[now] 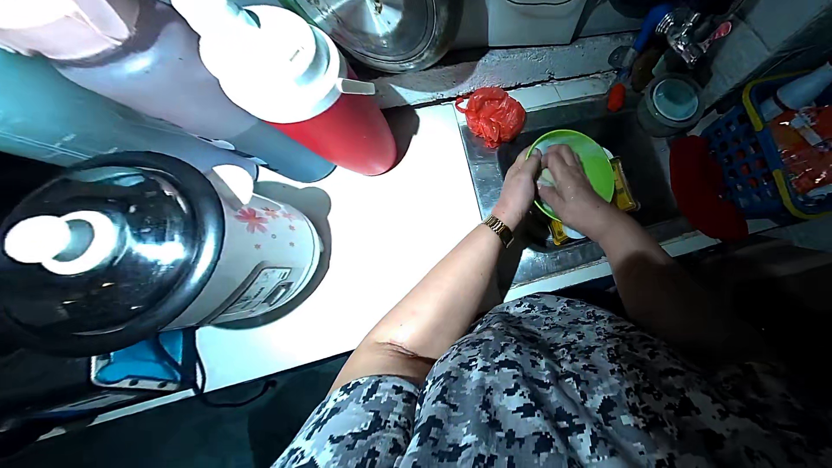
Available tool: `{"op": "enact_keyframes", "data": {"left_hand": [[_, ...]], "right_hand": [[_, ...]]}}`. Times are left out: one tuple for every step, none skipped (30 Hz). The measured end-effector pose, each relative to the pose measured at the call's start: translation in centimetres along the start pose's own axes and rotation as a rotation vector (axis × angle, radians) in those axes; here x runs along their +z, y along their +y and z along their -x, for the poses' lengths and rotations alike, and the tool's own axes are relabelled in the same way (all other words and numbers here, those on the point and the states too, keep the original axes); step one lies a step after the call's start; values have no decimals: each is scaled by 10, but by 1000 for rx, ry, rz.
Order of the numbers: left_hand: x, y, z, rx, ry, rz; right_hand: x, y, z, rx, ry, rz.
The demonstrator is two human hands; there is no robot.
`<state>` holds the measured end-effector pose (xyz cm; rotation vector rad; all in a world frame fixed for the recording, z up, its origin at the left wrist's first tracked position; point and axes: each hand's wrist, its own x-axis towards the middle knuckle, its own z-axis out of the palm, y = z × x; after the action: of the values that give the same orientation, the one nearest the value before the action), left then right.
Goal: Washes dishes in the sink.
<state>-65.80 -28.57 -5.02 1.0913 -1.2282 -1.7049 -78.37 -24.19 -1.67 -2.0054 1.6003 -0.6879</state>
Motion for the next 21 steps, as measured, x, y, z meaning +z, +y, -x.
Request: {"op": "enact_keyframes", "data": {"left_hand": [[-2, 1, -3, 8, 18, -13], [-3, 2, -6, 19, 43, -30], [-6, 5, -9, 13, 52, -47], [-7, 11, -12, -15, 46, -67], [-7, 18, -13, -67, 21, -92], [-6, 26, -13, -144, -4, -114], [-2, 34, -13, -234, -19, -115], [2, 39, -13, -298, -27, -106], [4, 42, -15, -319, -51, -78], [4, 43, -17, -286, -79, -45], [4, 43, -18, -219, -117, -22], [4, 41, -19, -158, -145, -20], [3, 40, -19, -109, -172, -22], [4, 38, -19, -66, -192, -16], [4, 37, -18, -37, -199, 11], [4, 36, -17, -18, -218, 44], [3, 34, -16, -6, -231, 90], [1, 32, -15, -7, -251, 146], [-1, 30, -14, -12, -287, 193], [-3, 29, -11, -21, -324, 243], [-3, 28, -7, -28, -358, 299]], "right_hand": [[-1, -3, 4, -14, -68, -33], [-6, -5, 10, -43, -145, -14], [-12, -5, 16, -81, -205, 42], [-20, -3, 20, -109, -250, 111], [-27, 0, 22, -126, -274, 159], [-33, 3, 23, -128, -273, 178], [-38, 6, 24, -118, -246, 170], [-43, 9, 25, -92, -218, 120], [-49, 10, 24, -60, -191, 20], [-56, 12, 23, -35, -163, -119], [-64, 12, 22, -32, -133, -287], [-70, 12, 21, -40, -91, -447], [-74, 13, 19, -49, -31, -569], [-78, 17, 16, -30, 27, -662], [-81, 22, 13, 14, 90, -729], [-83, 31, 10, 63, 153, -783], [-83, 42, 8, 111, 216, -825], [-83, 53, 5, 156, 276, -859], [-82, 63, 2, 203, 332, -887], [-80, 71, 0, 251, 380, -904], [-77, 78, -3, 285, 436, -910]]}}
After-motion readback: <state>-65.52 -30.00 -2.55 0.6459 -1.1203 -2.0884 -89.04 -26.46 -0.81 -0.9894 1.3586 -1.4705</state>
